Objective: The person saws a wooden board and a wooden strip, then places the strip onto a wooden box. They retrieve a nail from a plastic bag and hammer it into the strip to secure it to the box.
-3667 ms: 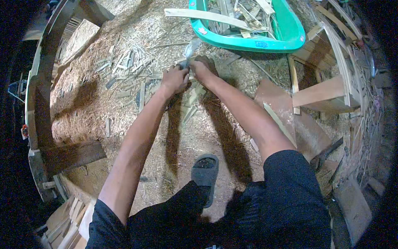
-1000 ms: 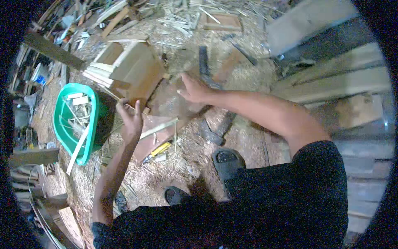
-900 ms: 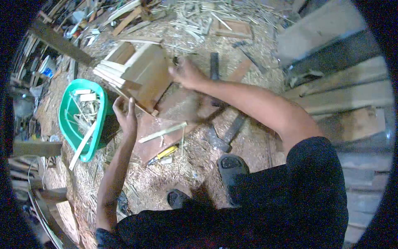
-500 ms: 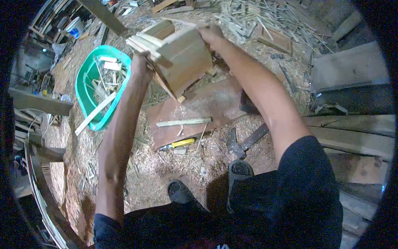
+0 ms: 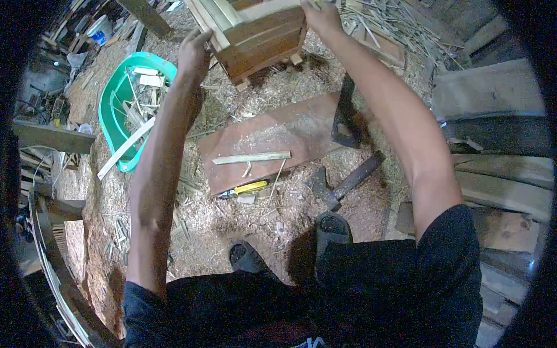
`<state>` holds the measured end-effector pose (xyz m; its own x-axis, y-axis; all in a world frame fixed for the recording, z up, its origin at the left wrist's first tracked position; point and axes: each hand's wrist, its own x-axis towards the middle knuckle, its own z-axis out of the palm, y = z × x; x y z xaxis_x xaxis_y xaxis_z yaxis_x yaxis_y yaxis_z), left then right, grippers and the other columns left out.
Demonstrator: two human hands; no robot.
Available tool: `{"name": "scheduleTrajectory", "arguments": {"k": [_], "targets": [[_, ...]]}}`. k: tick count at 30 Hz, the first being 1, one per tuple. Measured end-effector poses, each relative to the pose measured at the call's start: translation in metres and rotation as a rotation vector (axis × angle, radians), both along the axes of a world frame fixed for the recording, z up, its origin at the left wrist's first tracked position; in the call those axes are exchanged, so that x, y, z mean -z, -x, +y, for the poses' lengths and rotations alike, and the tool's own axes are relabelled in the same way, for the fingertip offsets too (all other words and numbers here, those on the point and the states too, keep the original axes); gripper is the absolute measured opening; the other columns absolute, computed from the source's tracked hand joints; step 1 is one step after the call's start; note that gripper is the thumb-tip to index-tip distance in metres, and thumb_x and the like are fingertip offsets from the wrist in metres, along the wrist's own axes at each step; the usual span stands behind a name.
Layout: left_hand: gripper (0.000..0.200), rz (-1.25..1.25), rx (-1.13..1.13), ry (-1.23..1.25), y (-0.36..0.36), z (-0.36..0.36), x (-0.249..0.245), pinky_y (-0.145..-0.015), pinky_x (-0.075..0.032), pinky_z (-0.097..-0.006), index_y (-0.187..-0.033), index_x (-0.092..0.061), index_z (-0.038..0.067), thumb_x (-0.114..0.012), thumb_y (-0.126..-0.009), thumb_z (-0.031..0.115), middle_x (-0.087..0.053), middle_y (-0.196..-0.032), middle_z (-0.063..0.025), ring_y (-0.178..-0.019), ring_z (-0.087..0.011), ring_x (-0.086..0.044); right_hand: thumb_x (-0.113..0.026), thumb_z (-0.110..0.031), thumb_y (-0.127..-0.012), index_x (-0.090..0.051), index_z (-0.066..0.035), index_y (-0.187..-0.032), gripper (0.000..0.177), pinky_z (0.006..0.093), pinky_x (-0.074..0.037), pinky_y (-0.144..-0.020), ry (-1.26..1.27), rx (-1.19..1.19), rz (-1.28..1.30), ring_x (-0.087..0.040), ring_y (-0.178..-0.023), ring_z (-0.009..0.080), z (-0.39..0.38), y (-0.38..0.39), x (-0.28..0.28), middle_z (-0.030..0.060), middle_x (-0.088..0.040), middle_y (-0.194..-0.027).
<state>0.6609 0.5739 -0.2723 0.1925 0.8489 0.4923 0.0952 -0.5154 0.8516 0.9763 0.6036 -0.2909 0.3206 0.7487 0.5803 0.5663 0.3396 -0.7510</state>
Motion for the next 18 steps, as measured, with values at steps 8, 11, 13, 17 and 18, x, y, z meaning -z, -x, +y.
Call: {"name": "scheduleTrajectory", "arguments": {"k": [8, 11, 13, 17, 18], "targets": [[0.023, -0.272, 0.039, 0.499, 0.006, 0.019, 0.088, -0.083, -0.051, -0.0357, -0.109, -0.061, -0.003, -0.052, -0.093, 0.011, -0.066, -0.1, -0.0129, -0.094, -0.023, -0.063, -0.065, -0.043, -0.091, -0.072, 0.001, -0.09, 0.045, 0.0367, -0.048, -0.065, 0.433, 0.048, -0.104, -0.062, -0.066, 0.0196, -0.037, 0.01, 0.052, 0.0096, -0.067, -0.069], [0.021, -0.376, 0.06, 0.57, 0.007, 0.02, 0.088, -0.08, -0.05, -0.0339, -0.107, -0.061, 0.0, -0.052, -0.093, 0.012, -0.066, -0.096, -0.0095, -0.091, -0.0197, -0.063, -0.065, -0.044, -0.089, -0.072, -0.002, -0.096, 0.043, 0.0427, -0.051, -0.073, 0.521, -0.024, -0.024, -0.067, -0.078, 0.0341, -0.036, 0.014, 0.036, 0.0183, -0.07, -0.081], [0.02, -0.364, 0.037, 0.594, 0.01, 0.019, 0.081, -0.08, -0.05, -0.0337, -0.107, -0.062, 0.002, -0.052, -0.094, 0.014, -0.066, -0.096, -0.008, -0.09, -0.0182, -0.062, -0.064, -0.045, -0.088, -0.072, -0.004, -0.097, 0.043, 0.0459, -0.052, -0.078, 0.522, -0.05, -0.007, -0.068, -0.086, 0.0412, -0.036, 0.022, 0.032, 0.0223, -0.071, -0.088], [0.033, -0.029, -0.225, 0.472, 0.02, 0.018, 0.085, -0.082, -0.049, -0.0326, -0.119, -0.06, 0.0, -0.051, -0.097, 0.023, -0.067, -0.105, -0.0092, -0.095, -0.0178, -0.062, -0.059, -0.043, -0.091, -0.069, -0.001, -0.1, 0.043, 0.0479, -0.051, -0.079, 0.421, -0.009, -0.195, -0.067, -0.086, 0.0419, -0.024, 0.036, 0.029, 0.0234, -0.069, -0.087], [0.037, -0.014, -0.173, 0.449, 0.022, 0.013, 0.075, -0.087, -0.05, -0.0352, -0.124, -0.059, -0.003, -0.052, -0.097, 0.022, -0.066, -0.114, -0.0118, -0.105, -0.0198, -0.062, -0.06, -0.041, -0.092, -0.068, -0.001, -0.104, 0.042, 0.0465, -0.051, -0.079, 0.399, 0.012, -0.21, -0.066, -0.086, 0.0421, -0.024, 0.041, 0.03, 0.0238, -0.069, -0.087]]}}
